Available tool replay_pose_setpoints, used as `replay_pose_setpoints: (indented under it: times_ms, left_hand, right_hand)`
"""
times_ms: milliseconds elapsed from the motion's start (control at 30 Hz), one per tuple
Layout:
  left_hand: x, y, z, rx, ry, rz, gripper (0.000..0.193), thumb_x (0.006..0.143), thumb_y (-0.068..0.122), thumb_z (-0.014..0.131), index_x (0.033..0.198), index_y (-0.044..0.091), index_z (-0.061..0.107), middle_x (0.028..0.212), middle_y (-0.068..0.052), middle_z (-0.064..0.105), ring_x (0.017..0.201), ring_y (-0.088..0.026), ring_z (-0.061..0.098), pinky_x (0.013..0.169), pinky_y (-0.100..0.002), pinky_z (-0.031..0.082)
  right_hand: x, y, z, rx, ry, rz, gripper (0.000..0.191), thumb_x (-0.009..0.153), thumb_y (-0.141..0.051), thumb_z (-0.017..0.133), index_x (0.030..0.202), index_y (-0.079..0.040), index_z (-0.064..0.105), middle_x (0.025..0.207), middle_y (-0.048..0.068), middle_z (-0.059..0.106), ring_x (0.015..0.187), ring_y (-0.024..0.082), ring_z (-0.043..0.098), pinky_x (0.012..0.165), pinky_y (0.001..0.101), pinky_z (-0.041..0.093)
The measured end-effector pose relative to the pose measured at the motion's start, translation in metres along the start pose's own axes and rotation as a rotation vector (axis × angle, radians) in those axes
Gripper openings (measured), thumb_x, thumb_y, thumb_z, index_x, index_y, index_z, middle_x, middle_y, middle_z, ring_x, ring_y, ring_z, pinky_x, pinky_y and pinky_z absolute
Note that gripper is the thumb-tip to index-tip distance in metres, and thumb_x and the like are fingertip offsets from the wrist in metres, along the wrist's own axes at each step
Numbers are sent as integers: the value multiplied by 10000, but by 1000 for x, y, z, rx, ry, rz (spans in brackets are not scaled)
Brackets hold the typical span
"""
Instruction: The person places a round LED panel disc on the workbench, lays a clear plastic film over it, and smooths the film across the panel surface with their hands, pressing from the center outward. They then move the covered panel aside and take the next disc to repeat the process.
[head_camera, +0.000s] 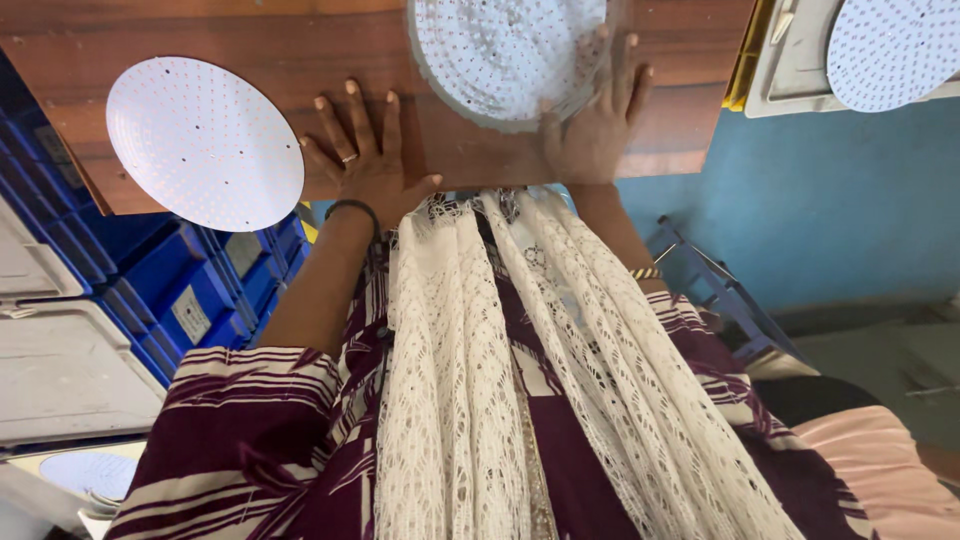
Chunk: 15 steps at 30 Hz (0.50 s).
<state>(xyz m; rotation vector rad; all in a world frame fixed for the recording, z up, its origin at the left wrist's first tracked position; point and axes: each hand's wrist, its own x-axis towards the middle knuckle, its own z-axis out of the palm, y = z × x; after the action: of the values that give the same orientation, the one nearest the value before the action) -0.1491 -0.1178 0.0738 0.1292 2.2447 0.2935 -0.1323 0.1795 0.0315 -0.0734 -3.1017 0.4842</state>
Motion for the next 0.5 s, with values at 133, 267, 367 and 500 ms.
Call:
replay_pose_setpoints:
  times_ms: [133,267,367,500]
  left_hand:
    - [2,2,-3,8,-5,10,1249,819,760,636,1698,196,-48,1643,-260,-311,1424,-554,-363,1059,-864,-150]
    - [3,5,-6,10,-7,-2,1237,811,759,633,1696,202,-28,1645,-250,-307,1424,-549,-363,1063,-855,-158]
    - [2,7,-7,7,-8,-5,1229,810,749,635,1697,203,-18,1644,-250,-305,1422,-550,-362,1065,-851,-161]
    - [1,9,-8,13,-6,-7,1223,816,748,630,1698,200,-17,1644,-252,-304,1420,-551,-364,1065,-852,-161]
  right_hand:
    - [2,-1,-4,6,24,-5,776,1001,-477,573,1547,55,432,1676,162,320,1582,417,171,1301,617,92]
    - [3,0,-3,-15,58,-29,764,971,-466,559,1485,86,438,1659,188,315,1575,410,182,1303,612,99]
    - [3,1,-4,26,64,13,831,1026,-527,559,1496,146,432,1662,157,342,1580,385,201,1305,597,112]
    - [3,0,-6,2,57,23,797,1038,-514,525,1445,169,475,1669,161,343,1590,368,212,1316,586,112]
